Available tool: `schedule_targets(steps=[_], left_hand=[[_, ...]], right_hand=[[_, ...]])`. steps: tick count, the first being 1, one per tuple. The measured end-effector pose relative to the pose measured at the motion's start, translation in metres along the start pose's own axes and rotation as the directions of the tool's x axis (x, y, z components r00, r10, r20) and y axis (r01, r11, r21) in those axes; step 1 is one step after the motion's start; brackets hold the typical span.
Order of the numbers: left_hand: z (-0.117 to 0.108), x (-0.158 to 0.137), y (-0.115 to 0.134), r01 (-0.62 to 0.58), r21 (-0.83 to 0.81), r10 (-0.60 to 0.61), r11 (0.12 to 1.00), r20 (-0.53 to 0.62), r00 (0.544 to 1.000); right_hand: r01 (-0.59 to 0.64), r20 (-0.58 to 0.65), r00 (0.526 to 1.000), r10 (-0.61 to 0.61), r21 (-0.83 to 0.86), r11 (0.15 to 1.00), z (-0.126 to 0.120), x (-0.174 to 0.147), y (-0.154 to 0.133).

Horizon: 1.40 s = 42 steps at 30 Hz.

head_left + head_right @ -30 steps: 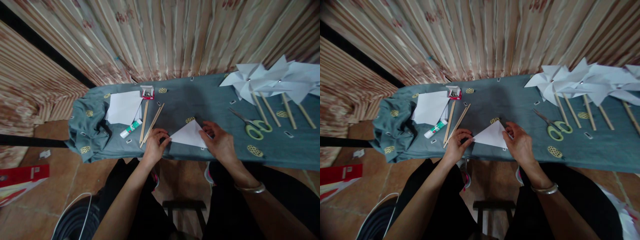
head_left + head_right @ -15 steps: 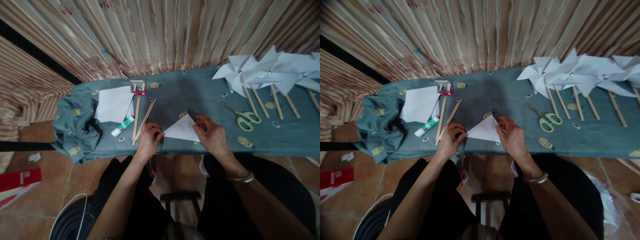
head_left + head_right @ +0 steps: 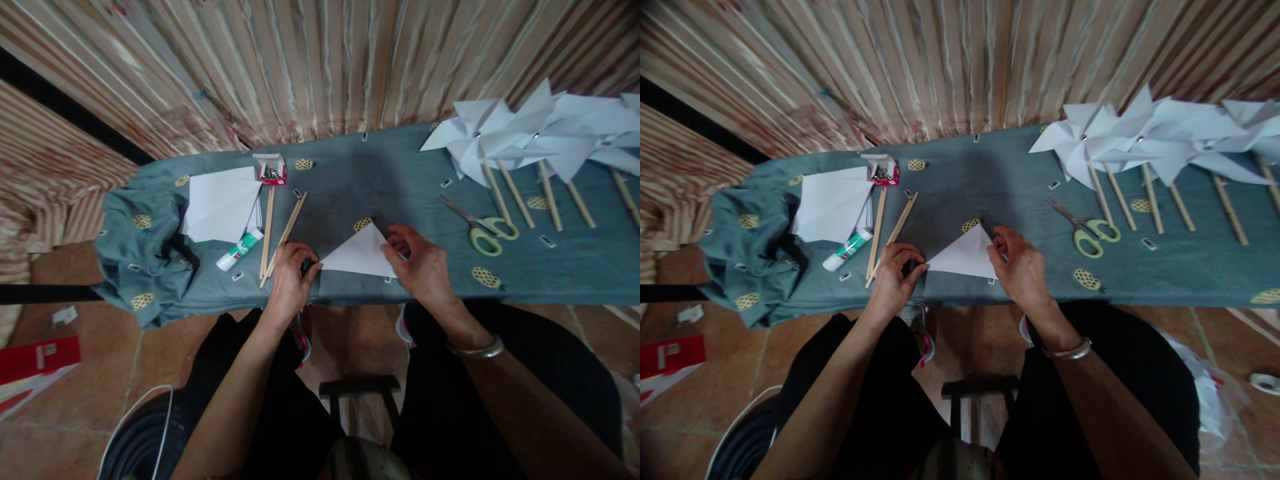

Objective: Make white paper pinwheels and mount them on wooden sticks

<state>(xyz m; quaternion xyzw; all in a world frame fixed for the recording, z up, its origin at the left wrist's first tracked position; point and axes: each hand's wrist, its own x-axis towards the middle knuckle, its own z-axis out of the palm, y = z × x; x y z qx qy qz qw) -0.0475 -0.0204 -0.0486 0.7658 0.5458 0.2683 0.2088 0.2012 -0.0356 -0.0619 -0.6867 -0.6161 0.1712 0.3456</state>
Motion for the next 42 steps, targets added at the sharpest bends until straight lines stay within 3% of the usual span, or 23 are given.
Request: schedule_targets(steps=[5, 8, 11, 16, 23, 42], left_hand=[[0.001, -0.011, 0.014, -0.107, 0.112, 0.109, 0.988, -0.011, 0.994], [0.008, -0.028, 0.026, -0.271, 0.192, 0.251, 0.943, 0.126, 0.960], [0.016, -0.044, 0.031, -0.330, 0.247, 0.283, 0.911, 0.207, 0.937], [0.019, -0.058, 0.028, -0.331, 0.324, 0.245, 0.886, 0.279, 0.928], [0.020, -0.057, 0.026, -0.298, 0.336, 0.210, 0.893, 0.275, 0.938], [-0.003, -0.060, -0.001, -0.193, 0.334, 0.160, 0.923, 0.124, 0.979]], right_hand=[[0.002, -0.007, 1.000, -0.002, -0.006, 1.000, 0.000, 0.000, -0.001], [0.015, -0.010, 1.000, -0.015, -0.011, 1.000, 0.000, -0.001, -0.001], [0.009, -0.002, 1.000, -0.009, -0.008, 1.000, 0.000, 0.000, -0.001], [0.007, 0.008, 1.000, -0.007, -0.002, 1.000, 0.000, 0.000, 0.000], [0.018, 0.010, 1.000, -0.018, -0.001, 1.000, 0.001, 0.000, 0.002], [-0.014, -0.012, 1.000, 0.015, 0.031, 0.999, 0.004, 0.002, 0.001]])
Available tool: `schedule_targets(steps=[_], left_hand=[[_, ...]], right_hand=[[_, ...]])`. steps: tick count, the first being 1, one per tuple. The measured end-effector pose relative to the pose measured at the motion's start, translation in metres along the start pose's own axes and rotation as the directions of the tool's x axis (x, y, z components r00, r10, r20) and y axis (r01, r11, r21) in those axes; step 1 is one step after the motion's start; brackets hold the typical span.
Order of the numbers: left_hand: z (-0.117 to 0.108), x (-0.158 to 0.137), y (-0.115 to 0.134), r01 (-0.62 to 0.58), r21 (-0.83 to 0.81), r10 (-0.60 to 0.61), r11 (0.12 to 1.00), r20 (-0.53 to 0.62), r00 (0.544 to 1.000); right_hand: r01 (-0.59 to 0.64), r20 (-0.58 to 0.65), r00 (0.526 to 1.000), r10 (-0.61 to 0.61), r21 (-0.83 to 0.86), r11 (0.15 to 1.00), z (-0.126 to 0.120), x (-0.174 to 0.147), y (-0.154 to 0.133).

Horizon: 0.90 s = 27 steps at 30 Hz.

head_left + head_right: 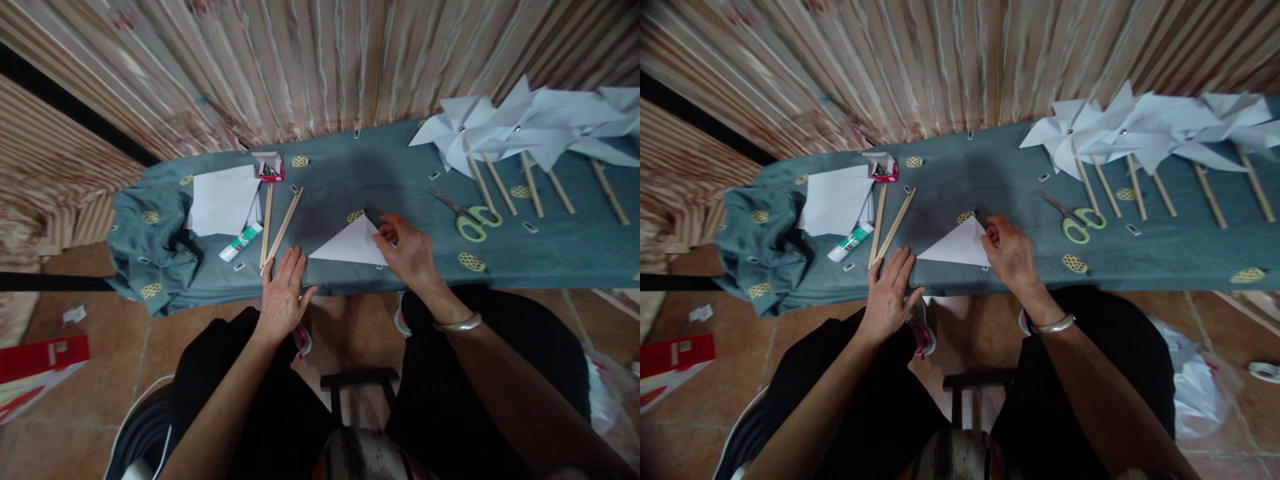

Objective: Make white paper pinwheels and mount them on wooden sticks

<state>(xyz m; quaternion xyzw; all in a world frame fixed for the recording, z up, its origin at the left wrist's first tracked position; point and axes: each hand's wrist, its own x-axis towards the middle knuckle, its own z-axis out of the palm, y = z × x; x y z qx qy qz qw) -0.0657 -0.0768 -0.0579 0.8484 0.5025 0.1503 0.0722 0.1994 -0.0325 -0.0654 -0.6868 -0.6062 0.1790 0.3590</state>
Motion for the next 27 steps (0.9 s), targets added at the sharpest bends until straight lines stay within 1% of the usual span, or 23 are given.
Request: schedule_targets(steps=[2, 4, 7, 10, 12, 14, 16, 18, 20, 22, 23, 25, 27], left_hand=[[0.000, 0.000, 0.000, 0.021, -0.037, -0.021, 0.999, -0.014, 1.000], [0.000, 0.004, 0.002, 0.062, -0.091, -0.065, 0.994, -0.034, 0.997], [-0.003, 0.018, 0.010, 0.111, -0.236, -0.140, 0.965, -0.111, 0.984], [-0.008, 0.040, 0.015, 0.139, -0.430, -0.243, 0.892, -0.197, 0.950], [-0.010, 0.055, 0.016, 0.166, -0.544, -0.323, 0.823, -0.208, 0.923], [-0.010, 0.068, 0.016, 0.190, -0.636, -0.382, 0.748, -0.178, 0.907], [-0.007, 0.078, 0.017, 0.219, -0.703, -0.414, 0.677, -0.117, 0.903], [-0.003, 0.084, 0.019, 0.250, -0.746, -0.424, 0.618, -0.048, 0.904], [0.001, 0.087, 0.023, 0.275, -0.763, -0.401, 0.584, 0.023, 0.916], [0.003, 0.090, 0.028, 0.284, -0.760, -0.338, 0.584, 0.091, 0.937], [0.004, 0.092, 0.030, 0.280, -0.750, -0.296, 0.600, 0.117, 0.948], [0.004, 0.096, 0.035, 0.270, -0.708, -0.222, 0.653, 0.162, 0.961], [0.004, 0.100, 0.039, 0.286, -0.641, -0.198, 0.712, 0.208, 0.958]], right_hand=[[-0.011, -0.001, 1.000, 0.011, 0.016, 1.000, 0.000, 0.001, 0.000], [-0.039, 0.003, 0.999, 0.039, 0.066, 0.997, -0.001, 0.002, -0.001], [-0.052, -0.004, 0.999, 0.054, 0.171, 0.984, -0.010, 0.005, -0.007], [0.018, -0.056, 0.998, -0.004, 0.257, 0.966, -0.027, 0.004, -0.019], [0.079, -0.086, 0.995, -0.056, 0.295, 0.952, -0.039, 0.002, -0.026], [0.121, -0.088, 0.991, -0.099, 0.311, 0.943, -0.048, -0.003, -0.031], [0.127, -0.062, 0.992, -0.113, 0.316, 0.940, -0.055, -0.008, -0.031], [0.117, -0.027, 0.993, -0.114, 0.313, 0.943, -0.058, -0.013, -0.028], [0.108, 0.001, 0.994, -0.113, 0.298, 0.949, -0.059, -0.017, -0.024], [0.112, 0.029, 0.992, -0.125, 0.268, 0.957, -0.061, -0.021, -0.020], [0.121, 0.046, 0.990, -0.137, 0.252, 0.960, -0.063, -0.023, -0.019], [0.146, 0.095, 0.980, -0.172, 0.233, 0.961, -0.066, -0.028, -0.017], [0.166, 0.143, 0.969, -0.202, 0.229, 0.959, -0.071, -0.030, -0.014]])
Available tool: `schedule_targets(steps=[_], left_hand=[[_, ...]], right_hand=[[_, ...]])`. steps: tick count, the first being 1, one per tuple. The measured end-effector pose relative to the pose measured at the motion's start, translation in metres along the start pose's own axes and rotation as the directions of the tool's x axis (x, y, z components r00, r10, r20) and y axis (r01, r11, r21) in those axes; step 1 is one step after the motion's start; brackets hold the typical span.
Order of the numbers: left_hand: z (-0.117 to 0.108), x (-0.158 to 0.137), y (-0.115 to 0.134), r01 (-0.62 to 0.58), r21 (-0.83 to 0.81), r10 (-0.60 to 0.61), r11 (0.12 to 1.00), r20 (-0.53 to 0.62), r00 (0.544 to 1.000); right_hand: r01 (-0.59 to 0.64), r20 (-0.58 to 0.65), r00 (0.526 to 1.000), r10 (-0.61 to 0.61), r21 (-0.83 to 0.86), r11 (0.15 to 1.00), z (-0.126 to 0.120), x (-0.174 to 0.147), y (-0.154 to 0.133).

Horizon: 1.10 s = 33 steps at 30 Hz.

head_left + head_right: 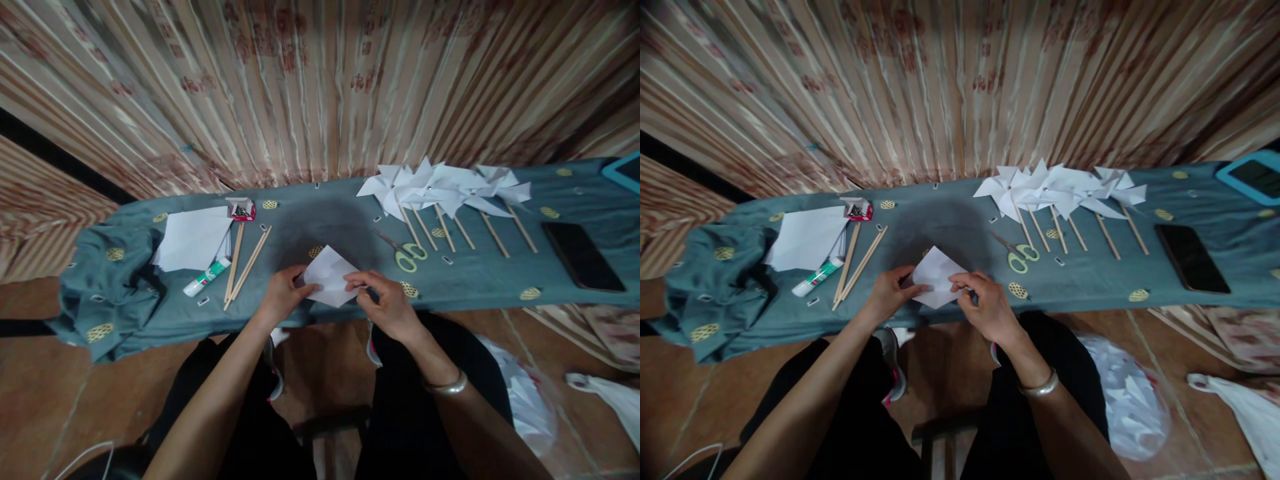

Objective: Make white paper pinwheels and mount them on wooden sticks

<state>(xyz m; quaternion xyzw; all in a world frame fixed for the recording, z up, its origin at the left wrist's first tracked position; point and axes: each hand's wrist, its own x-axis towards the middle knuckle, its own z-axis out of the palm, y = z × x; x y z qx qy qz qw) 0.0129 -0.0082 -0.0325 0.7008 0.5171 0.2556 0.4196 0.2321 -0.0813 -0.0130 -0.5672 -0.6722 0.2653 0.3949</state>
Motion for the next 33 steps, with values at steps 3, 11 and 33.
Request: schedule_targets(steps=[3, 11, 33], left_hand=[[0.001, 0.004, 0.005, 0.048, 0.064, -0.045, 0.997, -0.037, 0.998], [-0.006, 0.015, 0.012, -0.026, -0.128, -0.016, 0.991, -0.315, 0.949], [0.005, 0.031, 0.053, -0.117, -0.887, -0.330, 0.447, -0.286, 0.900]], right_hand=[[-0.023, -0.068, 0.998, 0.017, -0.091, 0.996, -0.015, 0.001, 0.010], [-0.232, -0.295, 0.954, 0.049, -0.624, 0.747, -0.048, 0.027, 0.069], [-0.288, -0.091, 0.943, 0.319, -0.699, 0.654, -0.044, -0.017, 0.034]])
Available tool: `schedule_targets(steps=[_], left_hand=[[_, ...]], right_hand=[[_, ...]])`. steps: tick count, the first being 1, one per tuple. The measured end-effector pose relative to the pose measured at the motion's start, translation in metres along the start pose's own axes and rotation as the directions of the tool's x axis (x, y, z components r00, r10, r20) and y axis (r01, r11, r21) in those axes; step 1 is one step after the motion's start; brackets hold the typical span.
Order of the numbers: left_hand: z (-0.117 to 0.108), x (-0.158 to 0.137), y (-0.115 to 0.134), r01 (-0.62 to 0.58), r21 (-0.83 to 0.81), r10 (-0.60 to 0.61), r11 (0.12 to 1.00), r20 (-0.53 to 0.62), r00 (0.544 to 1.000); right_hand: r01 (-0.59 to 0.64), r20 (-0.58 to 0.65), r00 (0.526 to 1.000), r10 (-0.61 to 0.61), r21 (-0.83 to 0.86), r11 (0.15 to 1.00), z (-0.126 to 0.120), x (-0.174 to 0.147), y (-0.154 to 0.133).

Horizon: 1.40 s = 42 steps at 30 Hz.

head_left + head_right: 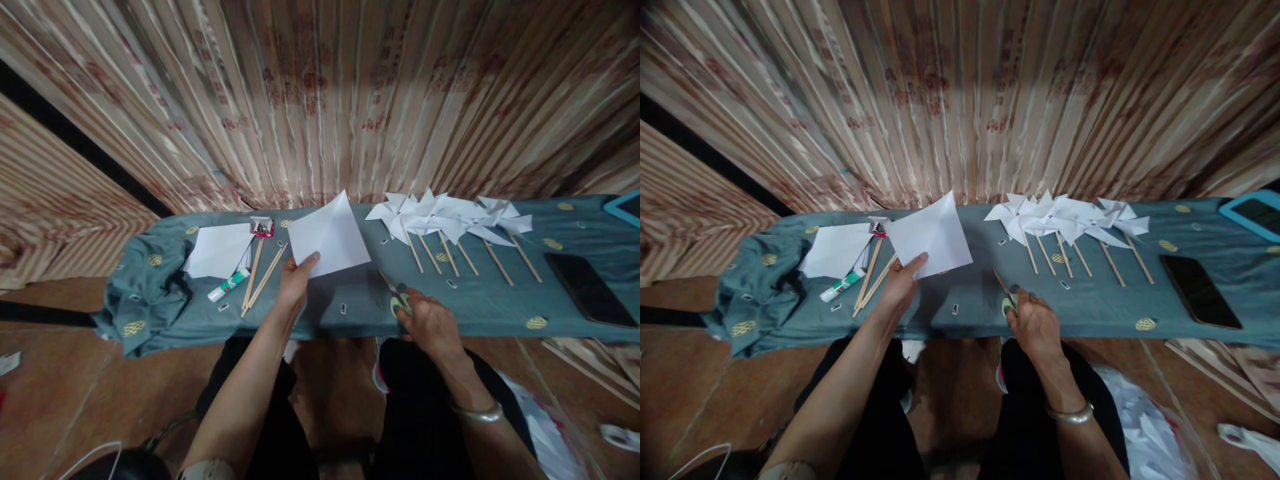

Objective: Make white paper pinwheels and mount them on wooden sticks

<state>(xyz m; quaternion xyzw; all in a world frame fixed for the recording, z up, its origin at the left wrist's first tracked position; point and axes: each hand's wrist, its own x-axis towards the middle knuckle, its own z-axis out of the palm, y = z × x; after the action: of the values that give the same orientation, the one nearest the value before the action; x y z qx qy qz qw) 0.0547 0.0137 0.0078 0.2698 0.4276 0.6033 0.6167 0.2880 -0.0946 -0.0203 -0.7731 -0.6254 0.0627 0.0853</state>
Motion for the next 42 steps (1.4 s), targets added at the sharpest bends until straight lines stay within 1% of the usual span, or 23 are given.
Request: schedule_targets(steps=[2, 3, 4, 5, 6, 7, 8, 9, 10, 11, 12, 13, 15, 17, 18, 20, 23, 26, 28, 30, 34, 37, 42], left_hand=[[-0.002, 0.003, 0.004, -0.045, -0.011, 0.045, 0.999, -0.010, 0.999], [-0.003, 0.005, 0.006, -0.062, -0.020, 0.061, 0.998, -0.016, 0.998], [-0.004, 0.006, 0.008, -0.073, -0.031, 0.073, 0.997, -0.024, 0.997], [-0.006, 0.007, 0.009, -0.081, -0.044, 0.080, 0.996, -0.036, 0.996], [-0.008, 0.009, 0.010, -0.086, -0.056, 0.083, 0.995, -0.054, 0.995], [-0.011, 0.010, 0.011, -0.087, -0.066, 0.082, 0.994, -0.076, 0.994], [-0.014, 0.011, 0.011, -0.085, -0.074, 0.078, 0.994, -0.097, 0.992], [-0.017, 0.012, 0.010, -0.080, -0.079, 0.070, 0.994, -0.113, 0.991], [-0.020, 0.013, 0.010, -0.072, -0.083, 0.062, 0.994, -0.123, 0.991], [-0.023, 0.015, 0.009, -0.062, -0.089, 0.051, 0.994, -0.126, 0.991], [-0.025, 0.016, 0.009, -0.051, -0.100, 0.039, 0.994, -0.127, 0.991], [-0.026, 0.017, 0.009, -0.041, -0.116, 0.026, 0.992, -0.126, 0.992], [-0.027, 0.021, 0.009, -0.025, -0.156, 0.006, 0.987, -0.119, 0.993], [-0.026, 0.024, 0.009, -0.014, -0.191, -0.005, 0.982, -0.101, 0.995], [-0.024, 0.025, 0.008, -0.009, -0.201, -0.009, 0.980, -0.089, 0.996], [-0.022, 0.026, 0.007, -0.004, -0.209, -0.013, 0.978, -0.077, 0.997], [-0.018, 0.025, 0.003, -0.002, -0.187, -0.012, 0.982, -0.074, 0.997], [-0.013, 0.023, -0.004, 0.000, -0.151, -0.009, 0.989, -0.058, 0.998], [-0.009, 0.021, -0.008, 0.014, -0.145, -0.023, 0.989, -0.056, 0.998], [-0.005, 0.019, -0.011, 0.035, -0.146, -0.045, 0.989, -0.061, 0.997], [0.001, 0.016, -0.009, 0.106, -0.139, -0.107, 0.985, 0.001, 0.994], [0.000, 0.018, -0.004, 0.128, -0.150, -0.125, 0.980, 0.025, 0.992], [-0.005, 0.023, 0.000, 0.129, -0.072, -0.128, 0.989, 0.025, 0.992]], right_hand=[[-0.046, -0.001, 0.999, 0.046, 0.106, 0.993, 0.002, 0.002, 0.000], [-0.068, 0.000, 0.998, 0.070, 0.216, 0.974, 0.003, 0.003, 0.000], [-0.098, 0.020, 0.995, 0.098, 0.366, 0.925, 0.004, 0.004, -0.002], [-0.141, 0.069, 0.990, 0.123, 0.542, 0.829, 0.004, 0.005, -0.004], [-0.199, 0.147, 0.980, 0.134, 0.714, 0.671, 0.003, 0.006, -0.008], [-0.263, 0.234, 0.965, 0.120, 0.841, 0.472, 0.000, 0.007, -0.013], [-0.325, 0.315, 0.946, 0.080, 0.905, 0.275, -0.003, 0.009, -0.019], [-0.372, 0.370, 0.928, 0.036, 0.923, 0.099, -0.007, 0.011, -0.027], [-0.391, 0.392, 0.920, 0.002, 0.919, -0.044, -0.012, 0.014, -0.035], [-0.394, 0.394, 0.919, -0.031, 0.907, -0.148, -0.018, 0.018, -0.044], [-0.388, 0.384, 0.921, -0.058, 0.897, -0.212, -0.023, 0.024, -0.053], [-0.381, 0.371, 0.925, -0.086, 0.892, -0.242, -0.028, 0.031, -0.062], [-0.371, 0.343, 0.927, -0.148, 0.896, -0.243, -0.034, 0.046, -0.080], [-0.332, 0.296, 0.939, -0.176, 0.915, -0.231, -0.034, 0.060, -0.097], [-0.299, 0.267, 0.950, -0.162, 0.927, -0.225, -0.032, 0.066, -0.104], [-0.221, 0.207, 0.974, -0.088, 0.952, -0.211, -0.023, 0.074, -0.116], [-0.122, 0.127, 0.992, 0.021, 0.981, -0.149, -0.005, 0.077, -0.128], [-0.058, 0.060, 0.998, 0.024, 0.994, -0.097, 0.005, 0.077, -0.135], [-0.016, 0.020, 0.999, 0.039, 0.995, -0.098, 0.007, 0.080, -0.139], [0.015, -0.005, 0.996, 0.089, 0.993, -0.116, 0.007, 0.085, -0.139], [-0.003, 0.032, 0.986, 0.163, 0.984, -0.177, 0.005, 0.095, -0.129], [-0.054, 0.076, 0.990, 0.115, 0.983, -0.176, 0.004, 0.098, -0.116], [-0.145, 0.152, 0.988, 0.024, 0.973, -0.177, 0.002, 0.101, -0.100]])
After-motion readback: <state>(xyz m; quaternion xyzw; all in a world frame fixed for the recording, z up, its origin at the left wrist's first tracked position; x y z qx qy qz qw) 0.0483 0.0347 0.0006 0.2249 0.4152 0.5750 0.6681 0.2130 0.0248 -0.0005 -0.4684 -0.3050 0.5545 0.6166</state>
